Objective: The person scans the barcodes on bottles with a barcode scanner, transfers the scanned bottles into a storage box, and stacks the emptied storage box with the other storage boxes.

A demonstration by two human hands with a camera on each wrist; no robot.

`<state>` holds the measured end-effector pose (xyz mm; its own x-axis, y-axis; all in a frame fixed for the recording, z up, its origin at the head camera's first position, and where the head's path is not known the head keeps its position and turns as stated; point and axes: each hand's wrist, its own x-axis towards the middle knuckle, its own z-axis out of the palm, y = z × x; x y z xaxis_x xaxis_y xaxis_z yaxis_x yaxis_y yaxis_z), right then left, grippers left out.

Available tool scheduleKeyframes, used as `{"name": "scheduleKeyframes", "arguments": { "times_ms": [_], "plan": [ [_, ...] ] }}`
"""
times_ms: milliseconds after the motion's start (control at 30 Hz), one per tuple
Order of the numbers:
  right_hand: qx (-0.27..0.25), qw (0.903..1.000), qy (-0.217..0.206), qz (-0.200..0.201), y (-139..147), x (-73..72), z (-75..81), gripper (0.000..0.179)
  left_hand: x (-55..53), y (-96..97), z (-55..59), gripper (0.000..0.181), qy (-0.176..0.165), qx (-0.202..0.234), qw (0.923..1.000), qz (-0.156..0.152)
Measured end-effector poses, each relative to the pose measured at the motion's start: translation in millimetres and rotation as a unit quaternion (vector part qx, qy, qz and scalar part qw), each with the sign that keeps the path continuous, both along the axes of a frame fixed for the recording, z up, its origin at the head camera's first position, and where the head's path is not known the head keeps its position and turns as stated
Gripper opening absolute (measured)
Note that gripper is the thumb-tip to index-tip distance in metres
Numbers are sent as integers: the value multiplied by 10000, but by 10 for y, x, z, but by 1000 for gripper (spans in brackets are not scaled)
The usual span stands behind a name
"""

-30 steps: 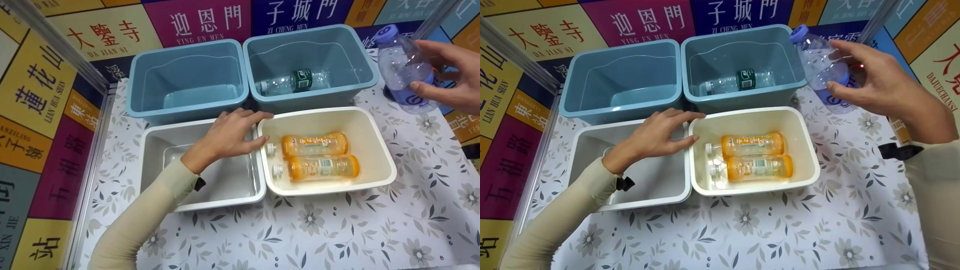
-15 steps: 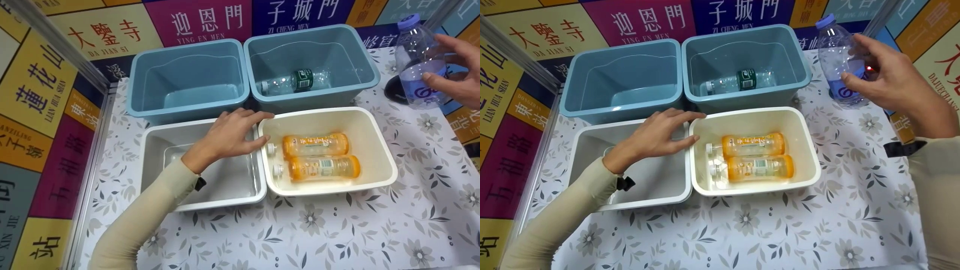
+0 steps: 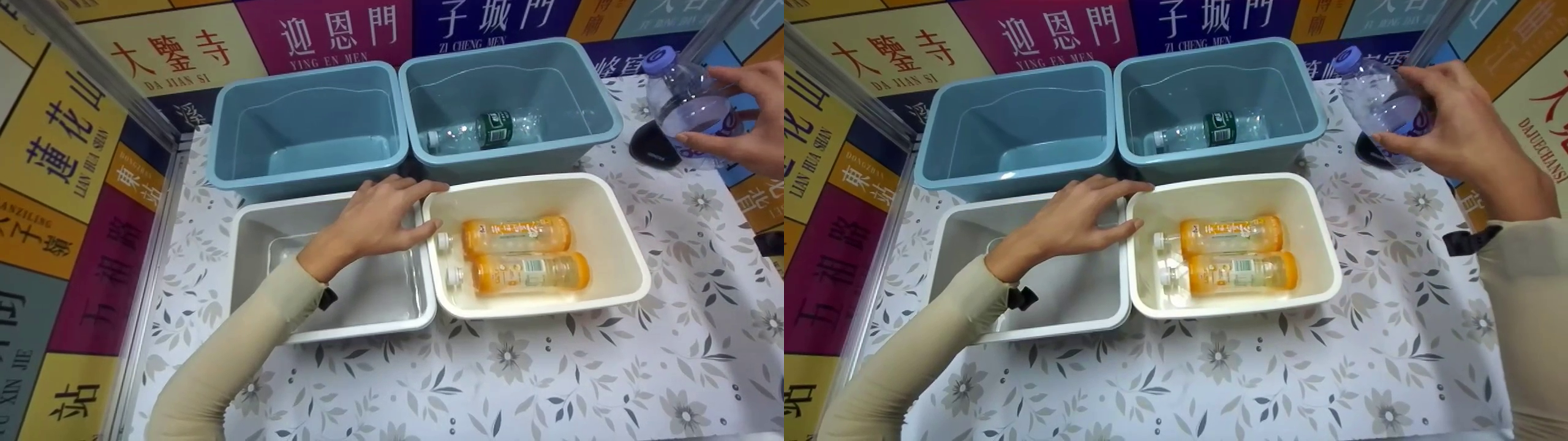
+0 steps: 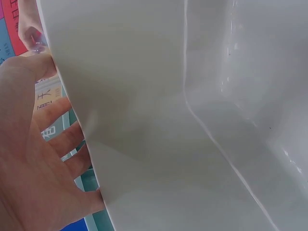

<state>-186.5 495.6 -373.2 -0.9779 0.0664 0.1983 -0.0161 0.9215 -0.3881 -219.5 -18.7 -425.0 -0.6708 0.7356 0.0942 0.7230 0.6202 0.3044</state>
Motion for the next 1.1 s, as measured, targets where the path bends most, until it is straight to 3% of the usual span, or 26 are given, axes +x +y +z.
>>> {"name": "scheduleKeyframes", "arguments": {
  "times_ms": [267,700,1100],
  "plan": [
    [315,9985,398,198,16,-25,-48,78,-2,-6,17,56,-40,28,10000,40],
    [428,9986,308,48,22,-101,-149,80,-2,-6,-1,56,-44,-22,10000,62],
    [414,9984,-16,-376,117,-123,-280,82,14,3,2,55,-58,-6,10000,56]
  ]
}}
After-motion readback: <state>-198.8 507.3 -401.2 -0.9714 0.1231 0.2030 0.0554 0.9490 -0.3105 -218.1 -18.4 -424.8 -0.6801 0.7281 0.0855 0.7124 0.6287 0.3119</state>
